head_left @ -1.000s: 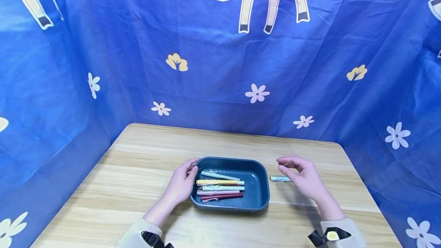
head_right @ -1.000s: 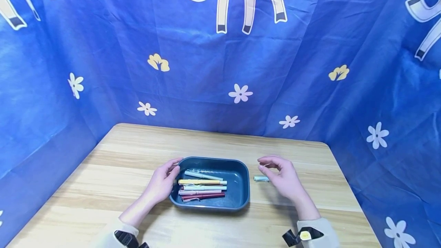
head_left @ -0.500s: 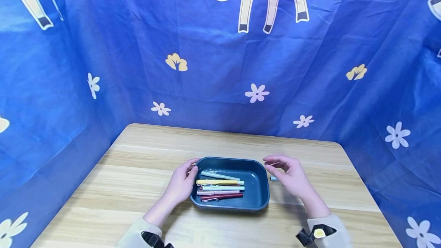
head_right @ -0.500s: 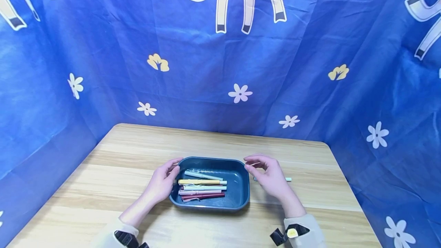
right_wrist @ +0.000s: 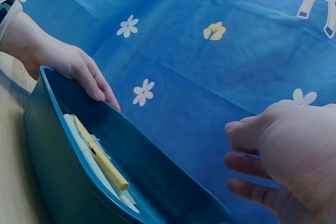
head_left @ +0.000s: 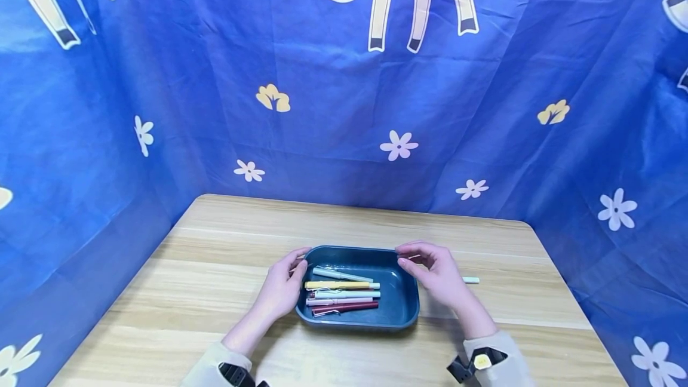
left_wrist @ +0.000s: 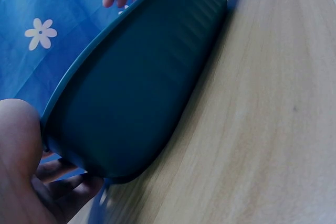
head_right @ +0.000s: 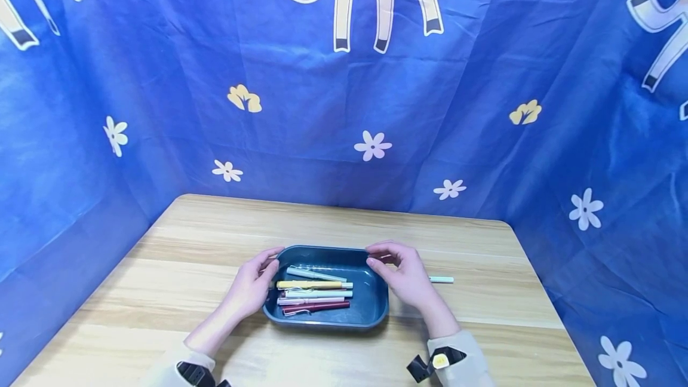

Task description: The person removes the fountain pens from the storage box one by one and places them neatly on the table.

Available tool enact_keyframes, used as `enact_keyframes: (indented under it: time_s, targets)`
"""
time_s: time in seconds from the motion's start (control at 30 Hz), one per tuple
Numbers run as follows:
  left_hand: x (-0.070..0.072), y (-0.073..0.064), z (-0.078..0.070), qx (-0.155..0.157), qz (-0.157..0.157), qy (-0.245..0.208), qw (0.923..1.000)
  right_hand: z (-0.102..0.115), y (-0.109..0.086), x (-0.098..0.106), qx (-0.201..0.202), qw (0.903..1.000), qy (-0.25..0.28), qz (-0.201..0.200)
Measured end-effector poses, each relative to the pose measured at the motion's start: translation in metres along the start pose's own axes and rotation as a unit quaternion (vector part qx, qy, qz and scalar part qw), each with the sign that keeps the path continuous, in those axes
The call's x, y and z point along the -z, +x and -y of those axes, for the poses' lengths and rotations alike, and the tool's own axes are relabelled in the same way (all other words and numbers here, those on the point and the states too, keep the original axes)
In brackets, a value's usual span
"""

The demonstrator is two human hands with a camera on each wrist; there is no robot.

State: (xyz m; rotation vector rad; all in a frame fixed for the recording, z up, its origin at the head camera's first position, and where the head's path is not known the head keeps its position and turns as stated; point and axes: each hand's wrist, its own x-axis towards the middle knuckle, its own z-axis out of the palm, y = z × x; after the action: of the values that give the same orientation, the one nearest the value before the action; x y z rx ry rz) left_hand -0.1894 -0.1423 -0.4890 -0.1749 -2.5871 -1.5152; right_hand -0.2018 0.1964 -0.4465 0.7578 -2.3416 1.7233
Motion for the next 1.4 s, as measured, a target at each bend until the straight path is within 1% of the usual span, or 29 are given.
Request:
enact_keyframes:
  time_s: [0.03, 0.23, 0.3, 0.37, 0.5, 0.6, 0.73, 0.87, 1.03, 1.3, 1.4]
  targets:
    - [0.0, 0.0, 0.0, 0.0, 0.0, 0.001, 1.0, 0.001, 0.001, -0.002, -0.004, 1.0, 0.001, 0.0]
    - [0.0, 0.0, 0.0, -0.003, -0.002, 0.002, 1.0, 0.026, 0.006, -0.012, -0.036, 0.9993, 0.008, 0.007]
    - [0.0, 0.0, 0.0, -0.005, -0.002, 0.0, 1.0, 0.029, 0.008, -0.014, -0.044, 0.999, 0.003, 0.012]
    - [0.0, 0.0, 0.0, -0.001, -0.002, -0.001, 1.0, 0.029, 0.009, -0.017, -0.052, 0.9985, -0.005, 0.016]
    - [0.0, 0.0, 0.0, -0.001, -0.004, -0.002, 1.0, 0.015, 0.012, -0.024, -0.06, 0.998, -0.015, 0.018]
    - [0.0, 0.0, 0.0, -0.001, -0.004, -0.003, 1.0, 0.004, 0.015, -0.028, -0.06, 0.9979, -0.012, 0.019]
    - [0.0, -0.001, 0.0, -0.004, -0.003, -0.003, 1.0, -0.002, 0.017, -0.033, -0.055, 0.9981, -0.004, 0.029]
    - [0.0, -0.001, 0.0, -0.002, -0.002, -0.003, 1.0, -0.004, 0.02, -0.038, -0.061, 0.9969, -0.008, 0.048]
    - [-0.001, -0.001, 0.001, 0.0, -0.002, -0.003, 1.0, -0.003, 0.024, -0.046, -0.084, 0.9931, -0.024, 0.079]
    - [0.0, -0.002, 0.0, 0.001, -0.004, -0.005, 1.0, -0.001, 0.028, -0.059, -0.093, 0.9893, -0.032, 0.108]
    - [0.0, -0.002, 0.0, 0.002, -0.003, -0.009, 1.0, -0.002, 0.029, -0.063, -0.096, 0.987, -0.05, 0.119]
